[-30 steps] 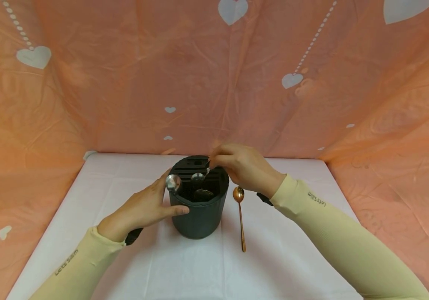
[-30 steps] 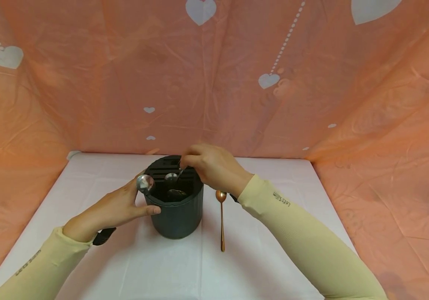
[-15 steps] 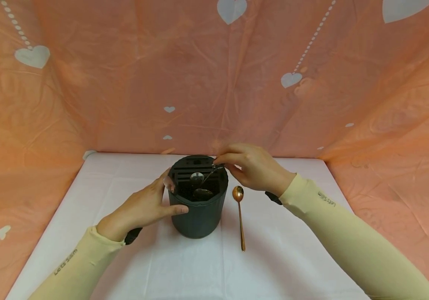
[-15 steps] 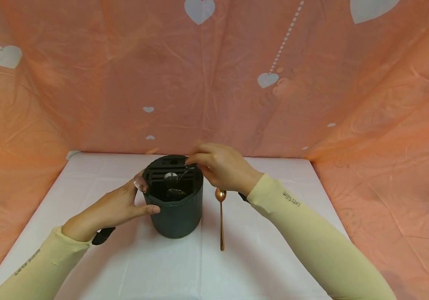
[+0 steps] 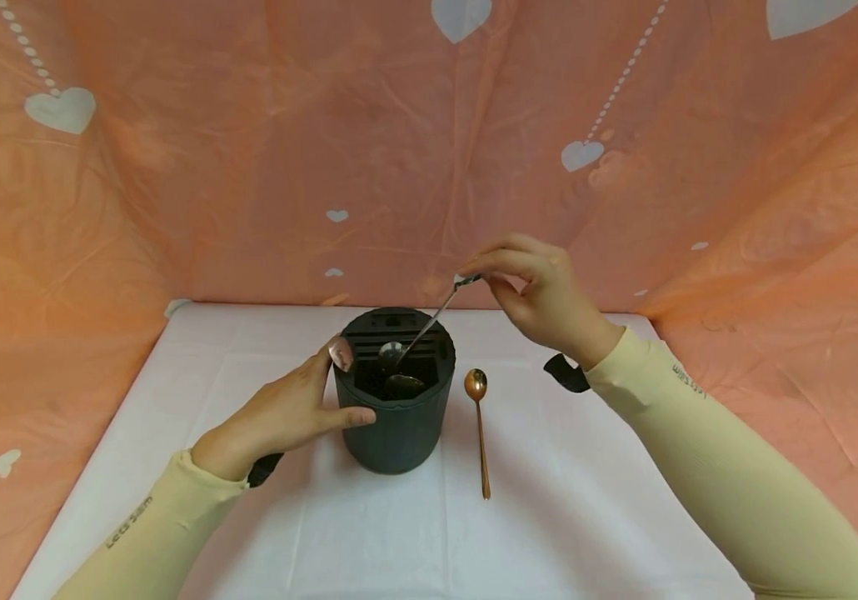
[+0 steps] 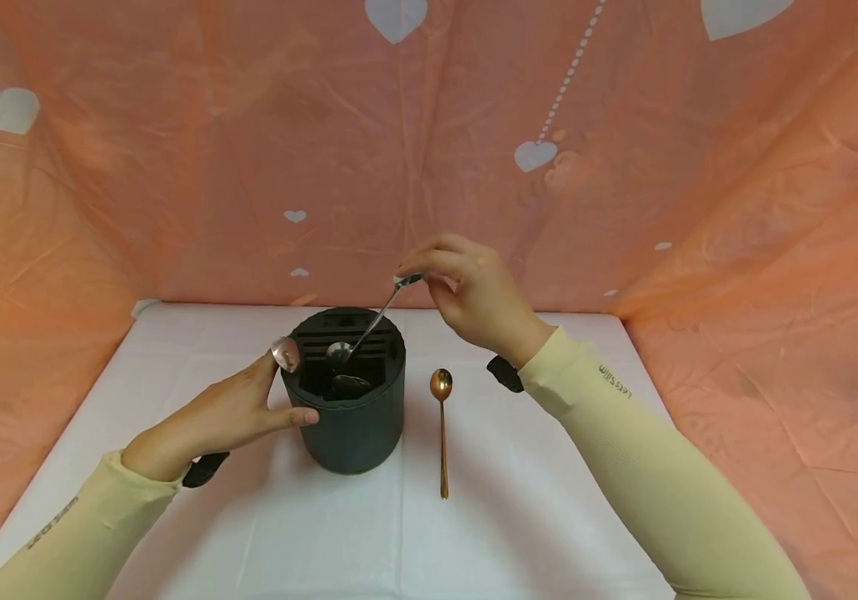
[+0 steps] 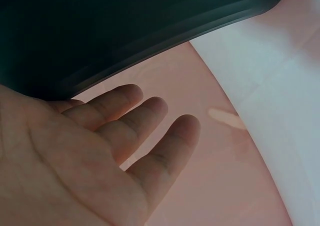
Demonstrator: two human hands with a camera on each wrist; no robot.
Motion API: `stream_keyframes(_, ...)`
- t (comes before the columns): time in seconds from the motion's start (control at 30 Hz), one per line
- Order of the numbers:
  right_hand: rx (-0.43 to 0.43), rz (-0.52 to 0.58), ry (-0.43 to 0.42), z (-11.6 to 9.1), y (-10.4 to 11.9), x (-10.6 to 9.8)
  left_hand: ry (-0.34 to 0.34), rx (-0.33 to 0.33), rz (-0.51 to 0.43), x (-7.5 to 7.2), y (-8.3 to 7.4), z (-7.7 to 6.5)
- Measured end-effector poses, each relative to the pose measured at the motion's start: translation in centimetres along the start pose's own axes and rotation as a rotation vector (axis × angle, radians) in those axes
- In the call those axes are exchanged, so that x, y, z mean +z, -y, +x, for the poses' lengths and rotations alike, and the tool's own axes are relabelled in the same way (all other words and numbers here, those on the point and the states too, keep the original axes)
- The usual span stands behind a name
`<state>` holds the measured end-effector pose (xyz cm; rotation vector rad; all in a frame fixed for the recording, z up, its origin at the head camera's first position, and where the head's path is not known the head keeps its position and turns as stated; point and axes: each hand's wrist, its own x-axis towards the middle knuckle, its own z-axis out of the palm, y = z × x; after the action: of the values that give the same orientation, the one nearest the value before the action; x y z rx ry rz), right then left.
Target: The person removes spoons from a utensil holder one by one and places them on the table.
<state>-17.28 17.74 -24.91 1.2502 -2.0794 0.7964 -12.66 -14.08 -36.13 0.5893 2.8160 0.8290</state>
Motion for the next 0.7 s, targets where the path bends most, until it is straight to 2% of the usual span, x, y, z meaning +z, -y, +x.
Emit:
stream_keyframes(0.2,0.096,0.010,-0.143,0.8,-0.2,-2.9,-0.014,0.009,0.002,0.1,0.1,0.1)
stream_keyframes(0.37,0.173,0.114,-0.253,1.1,0.4,-4.9,-0.031,0.038,-0.015,0.4,0.0,0.1)
stream_keyframes(0.43,0.219,0.151,-0.270,0.9,0.6,-5.5,-0.037,0.050,-0.021,0.4,0.0,0.1)
stream_keyframes(0.5,0.290,0.135,-0.250,0.2,0.4,-6.0,-0.042,0.056,-0.023,0.5,-0.1,0.1)
stream_keyframes(0.57,0.371,0.106,-0.196,-0.8,-0.6,-6.4,-0.044,0.056,-0.024,0.5,-0.1,0.1)
stream_keyframes(0.7,0.521,-0.003,-0.001,-3.4,-3.4,-6.5,-0.047,0.051,-0.025,0.5,0.0,0.0)
